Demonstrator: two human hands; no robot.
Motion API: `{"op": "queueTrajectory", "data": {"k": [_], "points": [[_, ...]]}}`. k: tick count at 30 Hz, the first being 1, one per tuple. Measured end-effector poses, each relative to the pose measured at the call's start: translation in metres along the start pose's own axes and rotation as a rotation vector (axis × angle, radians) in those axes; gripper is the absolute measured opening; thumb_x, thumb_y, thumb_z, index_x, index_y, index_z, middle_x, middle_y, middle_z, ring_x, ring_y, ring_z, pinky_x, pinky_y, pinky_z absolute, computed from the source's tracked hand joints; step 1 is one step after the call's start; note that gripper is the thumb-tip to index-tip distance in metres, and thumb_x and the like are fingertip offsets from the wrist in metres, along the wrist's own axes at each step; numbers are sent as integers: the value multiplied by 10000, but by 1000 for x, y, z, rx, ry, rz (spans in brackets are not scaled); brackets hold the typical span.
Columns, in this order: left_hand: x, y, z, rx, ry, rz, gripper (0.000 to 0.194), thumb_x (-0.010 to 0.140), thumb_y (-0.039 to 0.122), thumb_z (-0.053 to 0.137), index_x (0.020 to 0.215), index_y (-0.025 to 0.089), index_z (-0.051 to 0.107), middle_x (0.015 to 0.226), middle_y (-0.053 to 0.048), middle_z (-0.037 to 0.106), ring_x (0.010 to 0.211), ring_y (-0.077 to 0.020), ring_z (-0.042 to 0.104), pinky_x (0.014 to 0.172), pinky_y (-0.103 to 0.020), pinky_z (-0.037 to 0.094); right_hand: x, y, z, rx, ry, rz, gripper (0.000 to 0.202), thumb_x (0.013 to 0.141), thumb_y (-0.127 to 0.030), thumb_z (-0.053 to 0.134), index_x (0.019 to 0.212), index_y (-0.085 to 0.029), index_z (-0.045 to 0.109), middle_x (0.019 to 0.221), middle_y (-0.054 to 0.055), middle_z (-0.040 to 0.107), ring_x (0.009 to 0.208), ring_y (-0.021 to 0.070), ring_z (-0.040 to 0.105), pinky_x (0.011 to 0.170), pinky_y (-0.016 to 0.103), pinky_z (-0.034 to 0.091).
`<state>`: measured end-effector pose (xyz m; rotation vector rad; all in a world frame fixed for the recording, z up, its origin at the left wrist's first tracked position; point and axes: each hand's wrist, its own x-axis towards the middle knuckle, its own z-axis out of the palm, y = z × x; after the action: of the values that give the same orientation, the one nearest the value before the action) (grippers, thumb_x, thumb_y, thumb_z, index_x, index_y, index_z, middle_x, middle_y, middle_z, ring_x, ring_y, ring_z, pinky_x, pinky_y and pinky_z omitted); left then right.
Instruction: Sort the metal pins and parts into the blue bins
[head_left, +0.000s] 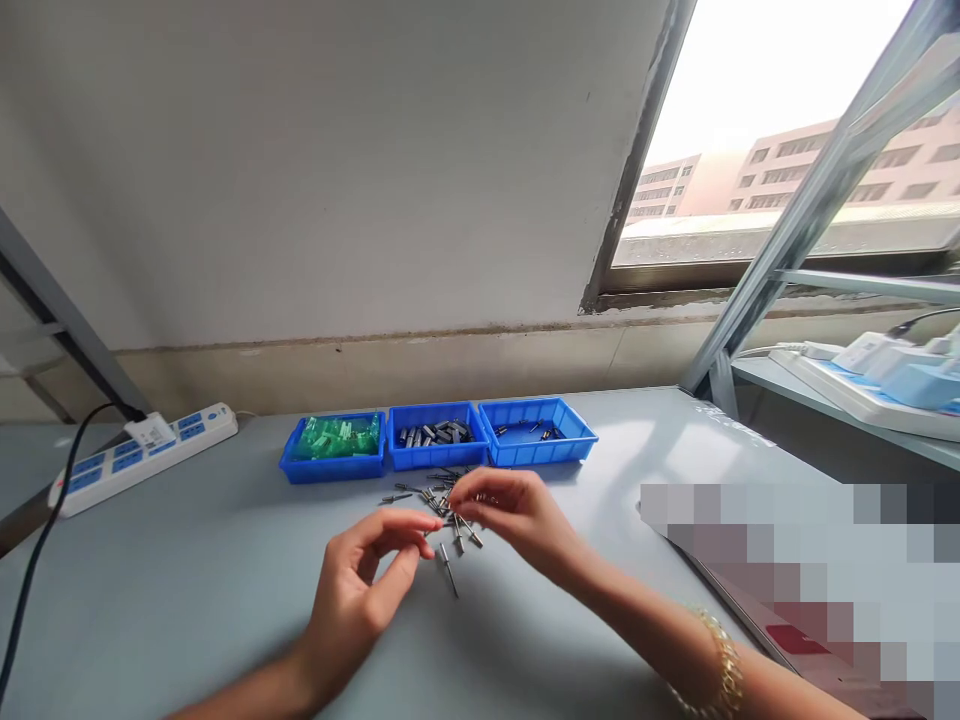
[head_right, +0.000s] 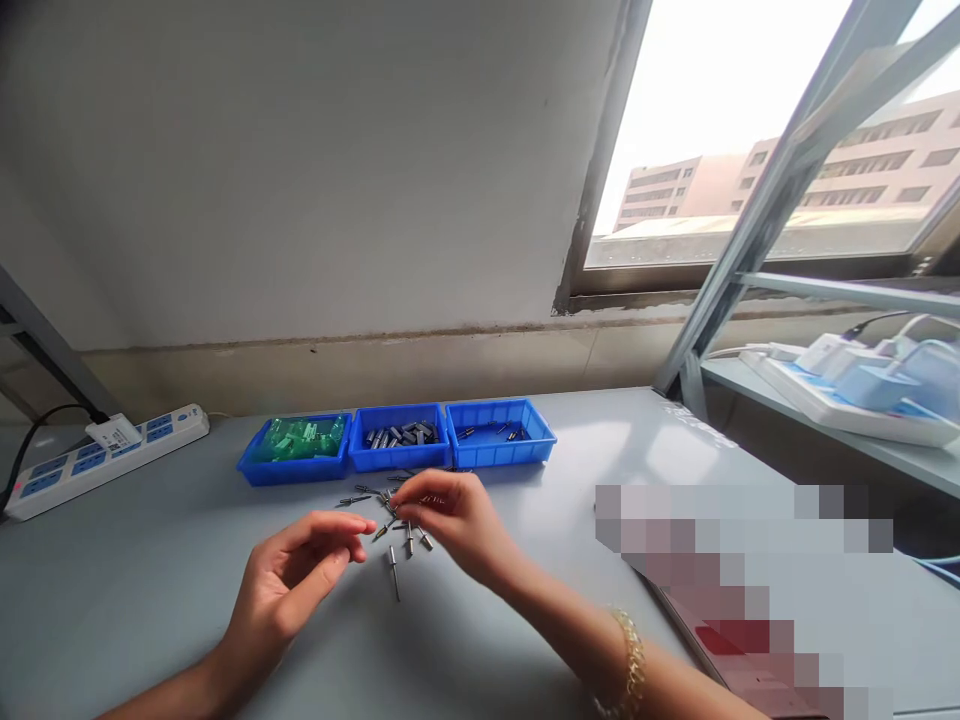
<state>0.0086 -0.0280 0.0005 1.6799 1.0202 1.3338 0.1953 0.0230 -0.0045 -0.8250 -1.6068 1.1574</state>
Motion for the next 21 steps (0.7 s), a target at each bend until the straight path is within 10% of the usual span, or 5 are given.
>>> {"op": "queueTrajectory", "data": {"k": [4, 8, 21], "points": [[6, 3, -3, 118, 9, -35, 177, 794, 157, 540, 864, 211, 694, 836, -43, 730, 694, -174, 680, 689, -296, 570, 20, 0, -38, -618, 345, -313, 234, 867, -271, 499, 916, -204, 717, 846, 64, 645, 740, 160, 602, 624, 294, 498], [11, 4, -5, 311, -74, 16, 220, 797, 114, 504, 919, 199, 666, 830, -45, 722, 727, -171, 684, 698, -282, 574, 32, 6, -67, -869, 522, -285, 283, 829, -211, 494, 1041, -170, 677, 946, 108, 646, 710, 182, 601, 698, 381, 505], [16, -20, -3, 623, -444, 330, 264, 838, 34, 481, 846, 206, 681, 897, -80, 648, 811, -222, 590, 711, -329, 496, 3, -12, -23, -643, 148, -114, 195, 837, -232, 494, 829, -157, 674, 706, 41, 662, 618, 140, 574, 577, 261, 467]]}}
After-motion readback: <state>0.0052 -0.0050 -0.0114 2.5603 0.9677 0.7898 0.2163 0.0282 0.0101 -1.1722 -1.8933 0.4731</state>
